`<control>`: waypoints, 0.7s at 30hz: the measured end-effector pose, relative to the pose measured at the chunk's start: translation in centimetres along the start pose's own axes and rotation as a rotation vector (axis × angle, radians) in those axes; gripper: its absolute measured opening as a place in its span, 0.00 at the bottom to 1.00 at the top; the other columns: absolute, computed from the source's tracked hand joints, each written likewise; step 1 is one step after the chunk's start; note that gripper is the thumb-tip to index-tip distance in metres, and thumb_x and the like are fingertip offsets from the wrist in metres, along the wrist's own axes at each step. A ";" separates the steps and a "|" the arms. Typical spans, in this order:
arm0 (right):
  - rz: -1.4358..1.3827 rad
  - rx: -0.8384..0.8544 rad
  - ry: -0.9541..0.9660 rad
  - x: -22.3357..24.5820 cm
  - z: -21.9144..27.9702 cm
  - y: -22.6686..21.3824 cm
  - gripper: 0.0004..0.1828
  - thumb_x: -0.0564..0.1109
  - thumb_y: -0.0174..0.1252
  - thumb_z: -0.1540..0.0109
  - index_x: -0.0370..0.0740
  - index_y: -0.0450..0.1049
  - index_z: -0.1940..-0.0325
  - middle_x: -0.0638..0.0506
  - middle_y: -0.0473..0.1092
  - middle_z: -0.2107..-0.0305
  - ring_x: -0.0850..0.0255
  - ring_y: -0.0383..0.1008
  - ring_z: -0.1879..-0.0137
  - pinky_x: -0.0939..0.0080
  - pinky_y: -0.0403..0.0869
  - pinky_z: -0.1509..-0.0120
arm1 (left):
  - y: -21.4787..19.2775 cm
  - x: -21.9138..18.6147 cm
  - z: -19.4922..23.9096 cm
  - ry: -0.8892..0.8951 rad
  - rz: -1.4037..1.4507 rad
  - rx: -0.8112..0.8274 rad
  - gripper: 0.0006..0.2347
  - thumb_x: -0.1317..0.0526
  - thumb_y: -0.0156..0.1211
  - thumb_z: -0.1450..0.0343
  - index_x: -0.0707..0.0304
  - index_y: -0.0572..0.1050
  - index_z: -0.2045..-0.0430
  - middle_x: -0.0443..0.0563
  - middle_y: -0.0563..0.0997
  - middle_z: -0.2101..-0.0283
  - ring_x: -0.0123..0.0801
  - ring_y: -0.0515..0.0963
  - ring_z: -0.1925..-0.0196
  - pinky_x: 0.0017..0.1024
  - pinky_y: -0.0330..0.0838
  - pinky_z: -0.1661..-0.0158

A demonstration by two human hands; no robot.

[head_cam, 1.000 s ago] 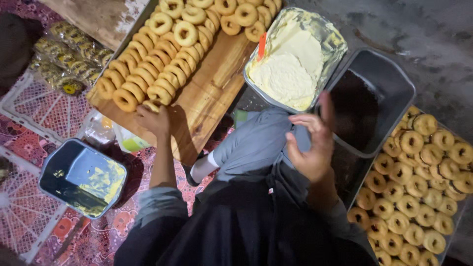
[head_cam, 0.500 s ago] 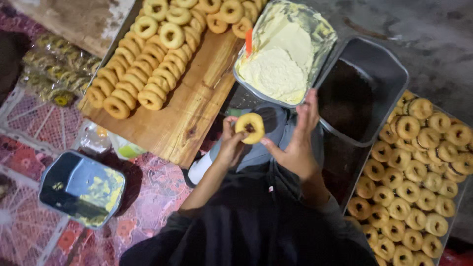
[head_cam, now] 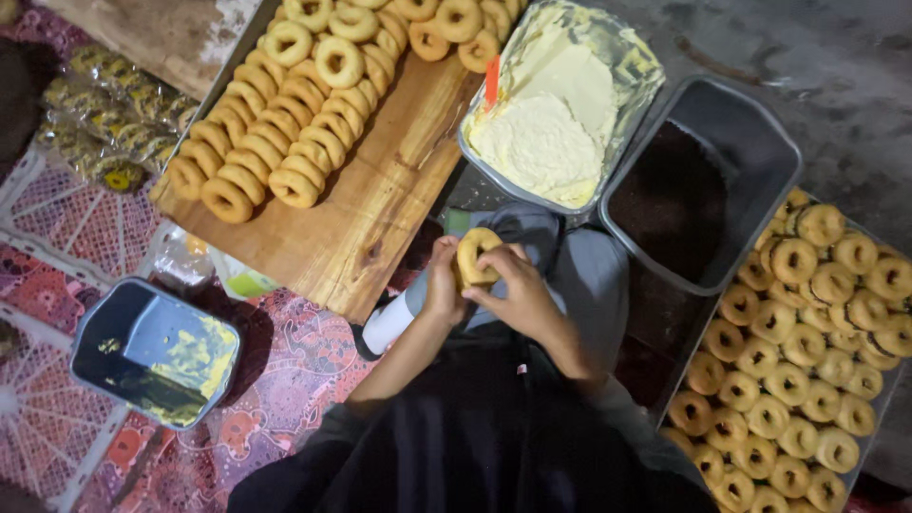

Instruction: The person repeatedly picks up ring-shaped donuts, fills their centers with a light-colored cream from a container, and then dips the filled side into a dark chocolate mixture before placing them on a tray.

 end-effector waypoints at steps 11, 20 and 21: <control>-0.679 0.046 0.576 -8.7 4.1 -0.8 0.28 0.30 0.63 0.40 0.39 0.67 0.37 0.51 0.72 0.54 0.69 0.73 0.48 0.69 0.71 0.46 | -3.7 -7.1 -7.6 0.786 -1.384 -0.377 0.17 0.56 0.60 0.25 0.80 0.74 0.58 0.74 0.73 0.47 0.62 0.75 0.47 0.48 0.71 0.47; -0.276 -0.073 0.426 -12.5 -3.7 -3.5 0.19 0.35 0.64 0.38 0.39 0.76 0.43 0.53 0.76 0.54 0.67 0.72 0.52 0.67 0.72 0.45 | -2.5 -2.1 -10.6 0.355 -1.033 -0.053 0.18 0.53 0.53 0.21 0.78 0.75 0.55 0.69 0.76 0.51 0.59 0.78 0.51 0.47 0.71 0.48; -0.044 -0.169 0.233 -13.0 -6.1 -4.3 0.19 0.33 0.65 0.41 0.38 0.78 0.46 0.49 0.77 0.52 0.61 0.75 0.48 0.63 0.73 0.42 | -2.7 -1.1 -11.0 0.161 -0.809 -0.105 0.20 0.51 0.50 0.18 0.77 0.76 0.56 0.68 0.77 0.54 0.59 0.79 0.53 0.48 0.71 0.48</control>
Point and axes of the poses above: each hand's wrist, its own z-axis away from the middle knuckle, its own y-axis out of the palm, x = y × z, the point moved 2 cm from there along -z, towards the middle knuckle
